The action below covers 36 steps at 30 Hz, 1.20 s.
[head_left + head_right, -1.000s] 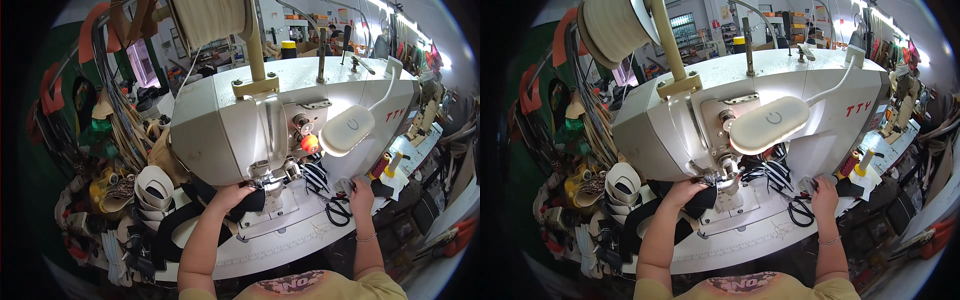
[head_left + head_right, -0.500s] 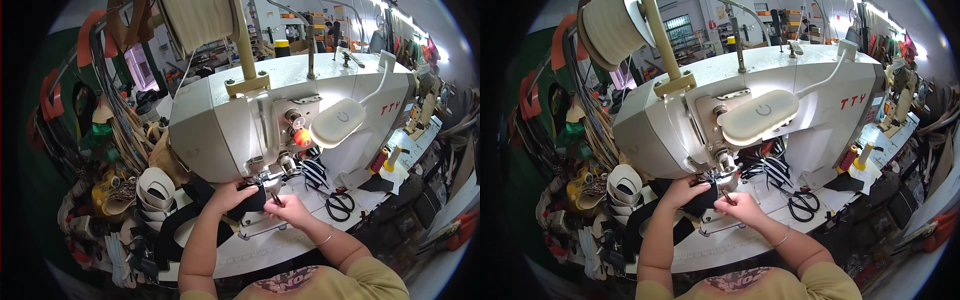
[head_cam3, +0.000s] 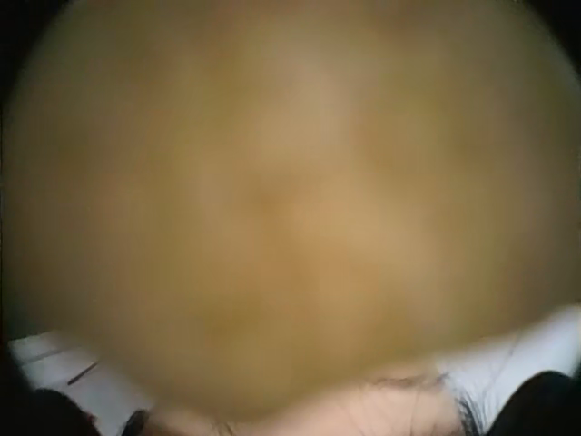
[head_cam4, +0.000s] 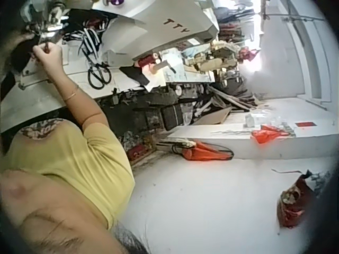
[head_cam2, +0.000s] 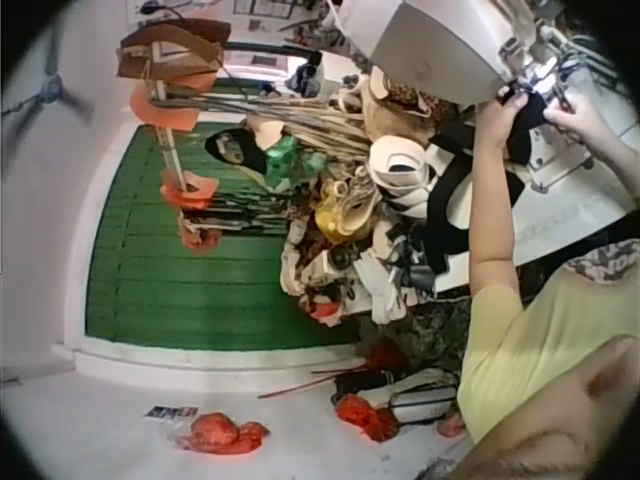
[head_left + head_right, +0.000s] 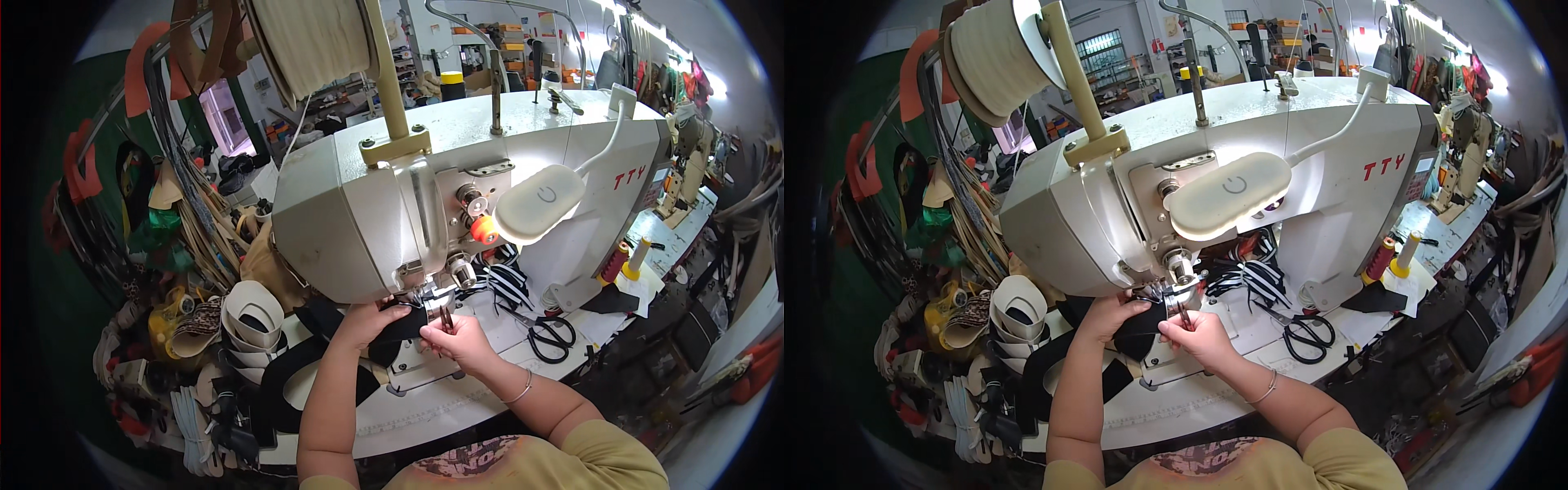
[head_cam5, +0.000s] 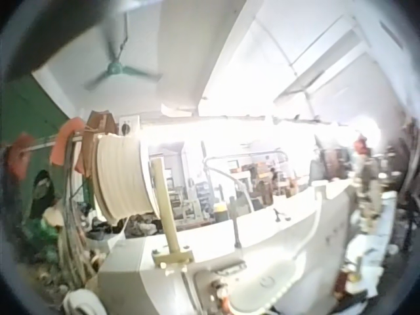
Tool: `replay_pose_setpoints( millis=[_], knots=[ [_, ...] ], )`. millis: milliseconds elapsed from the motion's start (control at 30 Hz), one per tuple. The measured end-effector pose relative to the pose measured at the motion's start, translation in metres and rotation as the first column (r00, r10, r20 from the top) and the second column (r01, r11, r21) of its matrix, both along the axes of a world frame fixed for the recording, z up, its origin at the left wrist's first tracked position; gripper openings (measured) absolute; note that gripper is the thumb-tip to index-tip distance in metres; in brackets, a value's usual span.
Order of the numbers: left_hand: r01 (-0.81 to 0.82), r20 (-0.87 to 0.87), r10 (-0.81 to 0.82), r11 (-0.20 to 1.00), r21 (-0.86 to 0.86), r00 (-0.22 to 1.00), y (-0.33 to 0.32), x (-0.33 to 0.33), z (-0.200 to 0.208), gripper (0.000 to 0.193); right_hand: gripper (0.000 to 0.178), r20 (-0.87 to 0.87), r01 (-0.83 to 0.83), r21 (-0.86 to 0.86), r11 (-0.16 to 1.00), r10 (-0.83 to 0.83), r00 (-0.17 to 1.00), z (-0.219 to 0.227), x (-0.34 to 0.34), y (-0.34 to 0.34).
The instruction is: The person stitches shoe upper pieces using a sewing machine, trims excess thread with snips, and fits the upper onto shoe base components, tapping the pieces together with a hammer.
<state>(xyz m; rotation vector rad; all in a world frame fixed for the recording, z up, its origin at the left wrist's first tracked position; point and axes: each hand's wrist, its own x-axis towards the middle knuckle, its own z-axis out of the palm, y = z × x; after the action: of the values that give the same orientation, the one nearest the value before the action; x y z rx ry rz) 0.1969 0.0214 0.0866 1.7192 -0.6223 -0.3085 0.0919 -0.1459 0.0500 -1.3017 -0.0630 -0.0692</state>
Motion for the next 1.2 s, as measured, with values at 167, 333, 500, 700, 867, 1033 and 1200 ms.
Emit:
replay_pose_setpoints(
  millis=[167, 333, 500, 700, 867, 1033, 1200],
  knots=[
    [-0.04, 0.132, 0.055, 0.993, -0.112, 0.99, -0.004, 0.004, -0.011, 0.035, 0.016, -0.057, 0.031, 0.115, 0.993, -0.024, 0.998, 0.007, 0.0, 0.005],
    [-0.168, 0.075, 0.189, 0.96, -0.225, 0.979, -0.007, 0.01, -0.024, 0.03, 0.015, -0.123, 0.141, 0.292, 0.946, -0.109, 0.986, 0.005, 0.002, 0.015],
    [-0.276, 0.018, 0.298, 0.905, -0.325, 0.954, -0.014, 0.001, -0.024, 0.033, 0.014, -0.121, 0.134, 0.224, 0.965, -0.109, 0.987, 0.001, -0.007, -0.002],
    [-0.425, -0.082, 0.424, 0.838, -0.343, 0.902, -0.02, 0.002, -0.015, 0.031, 0.007, 0.353, 0.73, -0.258, 0.633, -0.642, 0.681, -0.022, -0.03, -0.099],
    [-0.424, -0.168, 0.389, 0.822, -0.381, 0.906, -0.023, -0.003, -0.007, 0.032, 0.025, 0.651, 0.848, -0.528, 0.047, -0.619, 0.439, -0.079, -0.051, -0.192],
    [-0.416, 0.066, 0.433, 0.892, -0.178, 0.899, -0.008, 0.0, -0.013, 0.041, 0.025, 0.59, 0.809, -0.58, 0.099, -0.633, 0.5, -0.065, -0.055, -0.177],
    [-0.169, 0.376, 0.079, 0.962, 0.213, 0.923, 0.023, -0.029, -0.002, 0.07, 0.028, 0.662, 0.838, -0.543, 0.063, -0.582, 0.473, -0.061, -0.054, -0.16]
  ],
)
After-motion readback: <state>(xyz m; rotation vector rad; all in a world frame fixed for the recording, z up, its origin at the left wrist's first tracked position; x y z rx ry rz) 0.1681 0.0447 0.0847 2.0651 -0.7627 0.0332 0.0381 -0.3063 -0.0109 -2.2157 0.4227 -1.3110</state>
